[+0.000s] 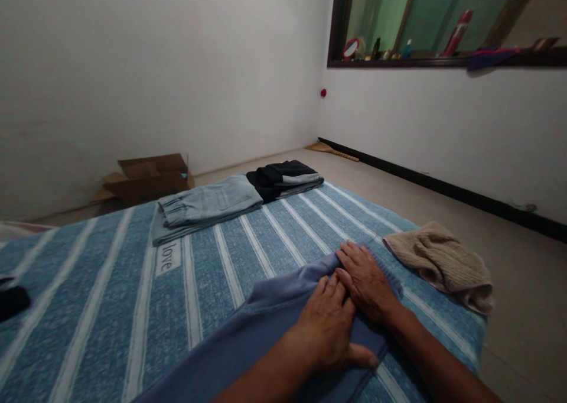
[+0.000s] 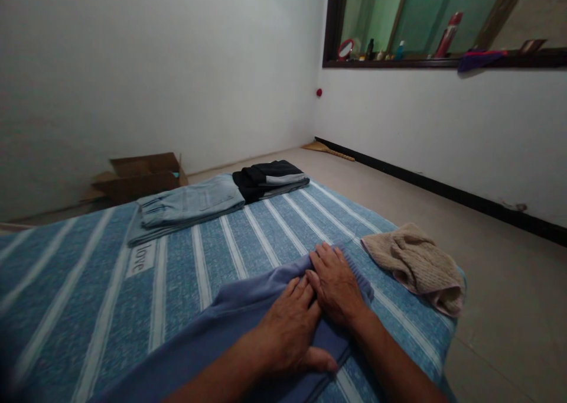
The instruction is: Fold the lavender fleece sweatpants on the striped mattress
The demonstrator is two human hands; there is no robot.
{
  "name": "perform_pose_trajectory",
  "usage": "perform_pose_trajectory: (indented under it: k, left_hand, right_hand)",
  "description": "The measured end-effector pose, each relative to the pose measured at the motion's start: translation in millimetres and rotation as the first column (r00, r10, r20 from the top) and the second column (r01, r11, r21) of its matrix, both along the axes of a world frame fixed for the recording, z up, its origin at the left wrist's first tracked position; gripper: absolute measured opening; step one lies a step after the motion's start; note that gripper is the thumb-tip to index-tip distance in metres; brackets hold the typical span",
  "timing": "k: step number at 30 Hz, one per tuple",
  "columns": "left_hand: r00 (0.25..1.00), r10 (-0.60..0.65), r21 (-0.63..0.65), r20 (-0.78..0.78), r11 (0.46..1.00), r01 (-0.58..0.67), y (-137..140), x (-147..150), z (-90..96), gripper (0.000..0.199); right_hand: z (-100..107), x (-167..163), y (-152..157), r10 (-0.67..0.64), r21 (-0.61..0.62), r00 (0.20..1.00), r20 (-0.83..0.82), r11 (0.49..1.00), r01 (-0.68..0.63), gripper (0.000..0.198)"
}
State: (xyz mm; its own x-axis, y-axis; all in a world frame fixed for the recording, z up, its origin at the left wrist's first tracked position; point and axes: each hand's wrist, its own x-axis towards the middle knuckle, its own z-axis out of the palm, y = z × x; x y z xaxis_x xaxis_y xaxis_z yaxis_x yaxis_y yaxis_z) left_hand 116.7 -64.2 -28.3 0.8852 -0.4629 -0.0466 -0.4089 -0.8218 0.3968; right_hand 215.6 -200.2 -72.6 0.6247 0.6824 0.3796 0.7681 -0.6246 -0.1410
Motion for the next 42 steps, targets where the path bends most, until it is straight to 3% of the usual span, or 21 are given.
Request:
perform_pose_trajectory:
  k: [4, 8, 12, 17, 23, 28, 42]
  left_hand:
    - [0.998, 0.005, 0.094, 0.060, 0.995, -0.011, 19.3, -12.0, 7.7, 0.085]
    - [0.959, 0.216, 0.223, 0.183, 0.941, -0.254, 45.5, -32.4, -6.2, 0.080]
    - [0.911, 0.317, 0.192, 0.263, 0.908, -0.372, 57.3, -43.7, -22.6, 0.079]
    - [0.923, 0.368, 0.195, 0.113, 0.903, -0.383, 58.9, -41.7, -15.1, 0.080]
    - [0.924, 0.364, 0.152, 0.119, 0.913, -0.379, 62.9, -43.0, -18.1, 0.076]
    - [0.930, 0.354, 0.142, 0.102, 0.920, -0.366, 65.3, -44.4, -22.1, 0.073]
    - [0.943, 0.328, 0.162, -0.063, 0.935, -0.315, 68.8, -45.4, 5.7, 0.078]
  right_hand:
    - [3.7, -5.3, -0.1, 0.013, -0.002, 1.000, 0.010, 1.000, -0.013, 0.045]
    - [6.8, -10.0, 1.7, 0.011, -0.035, 1.000, 0.016, 0.999, -0.010, 0.059]
    - [8.8, -12.8, -1.4, 0.025, -0.015, 0.998, 0.064, 1.000, -0.024, 0.065]
    - [10.9, -18.0, -8.3, 0.162, -0.007, 0.981, 0.110, 0.987, -0.162, 0.050]
    - [8.5, -23.1, -9.7, 0.032, -0.059, 0.998, 0.055, 0.998, -0.029, 0.051]
    - [9.2, -24.4, -9.7, 0.002, -0.117, 1.000, 0.005, 0.993, -0.002, 0.057]
    - [8.7, -25.8, -7.2, -0.007, -0.129, 1.000, -0.020, 0.992, 0.005, 0.060]
